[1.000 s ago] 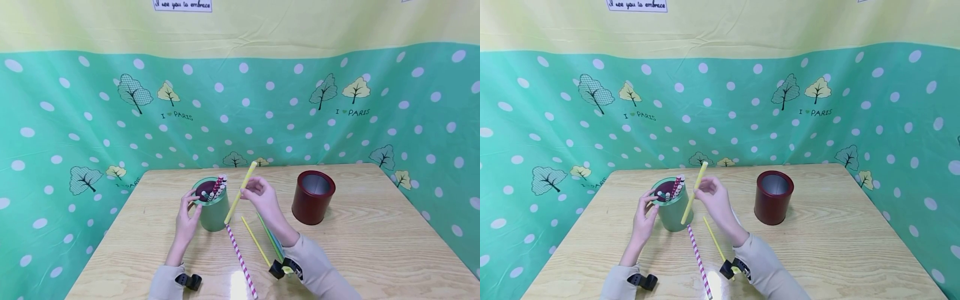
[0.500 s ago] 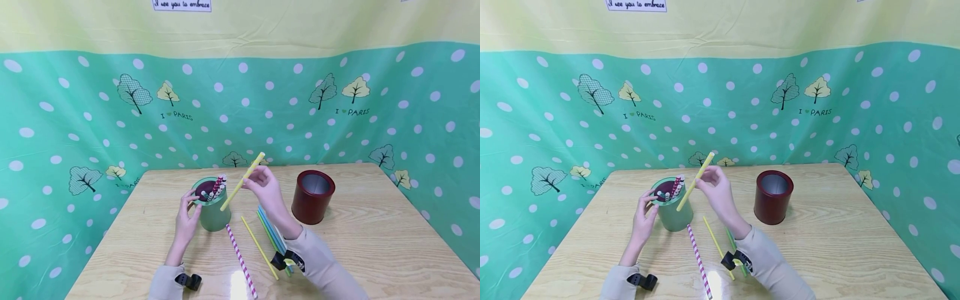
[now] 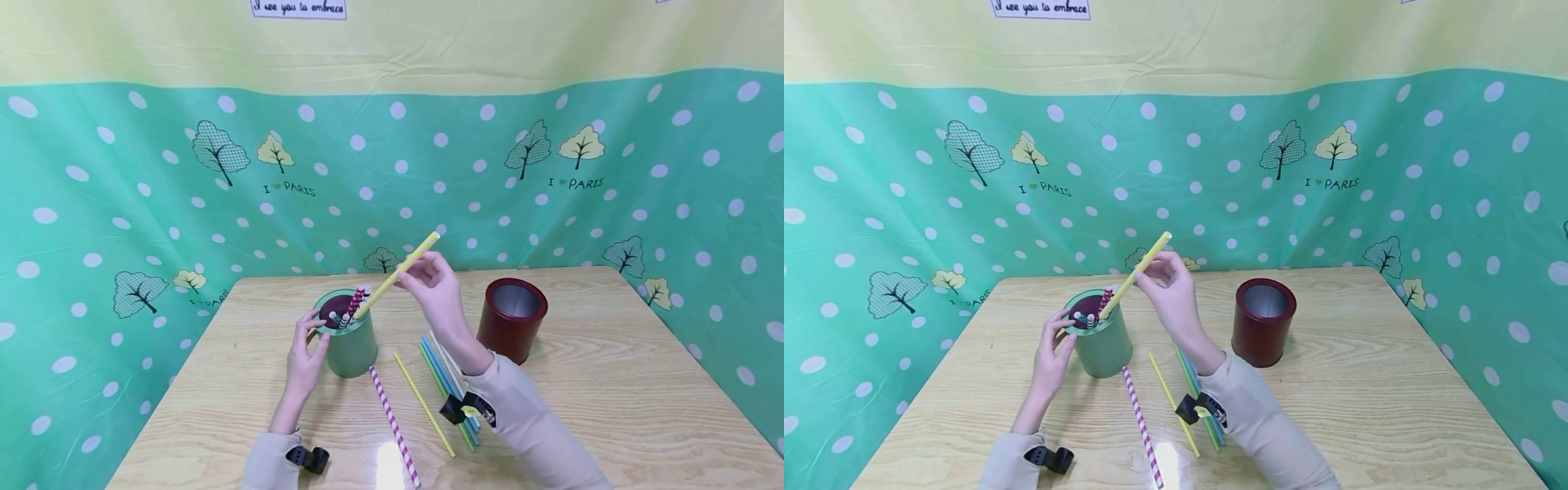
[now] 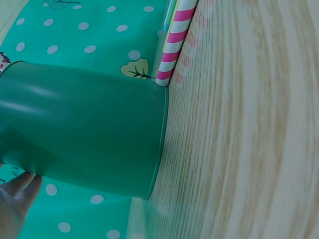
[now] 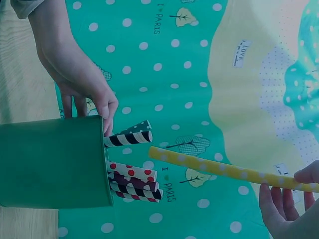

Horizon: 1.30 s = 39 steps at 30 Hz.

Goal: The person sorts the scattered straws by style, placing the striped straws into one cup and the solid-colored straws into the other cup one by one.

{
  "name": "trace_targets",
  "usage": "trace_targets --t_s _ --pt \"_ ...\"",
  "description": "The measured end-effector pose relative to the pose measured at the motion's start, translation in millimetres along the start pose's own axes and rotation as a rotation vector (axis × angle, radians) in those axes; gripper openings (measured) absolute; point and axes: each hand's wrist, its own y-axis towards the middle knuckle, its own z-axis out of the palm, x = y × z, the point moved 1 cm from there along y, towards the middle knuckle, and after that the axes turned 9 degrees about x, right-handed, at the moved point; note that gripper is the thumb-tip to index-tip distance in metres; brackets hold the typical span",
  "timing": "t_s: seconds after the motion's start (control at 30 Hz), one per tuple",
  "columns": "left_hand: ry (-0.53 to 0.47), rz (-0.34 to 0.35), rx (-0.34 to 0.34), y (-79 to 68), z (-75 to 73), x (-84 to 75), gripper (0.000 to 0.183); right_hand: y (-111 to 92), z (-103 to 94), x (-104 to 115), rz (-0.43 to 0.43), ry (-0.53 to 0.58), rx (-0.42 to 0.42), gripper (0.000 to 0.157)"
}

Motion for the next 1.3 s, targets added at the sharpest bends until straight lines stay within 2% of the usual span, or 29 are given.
trace_targets --t_s 0.3,0.83,1.07,1.3 --pt "0.001 0.004 0.000 0.4 -0.5 -0.1 0.024 10.0 6.1 -3.9 -0.041 -0.039 0.028 0.023" --pt "0.010 -0.021 0.004 0.1 -0.1 -1.0 0.023 19.5 13.7 -19.7 0.002 -0.195 0.053 0.028" --pt "0.009 -0.010 -0.001 1.2 1.7 30.3 0.022 21.6 15.4 -24.9 0.032 -0.218 0.049 0.030" --pt "0.013 0.011 -0.016 1.0 2.7 36.2 0.021 14.3 10.4 -28.1 0.069 -0.233 0.073 0.030"
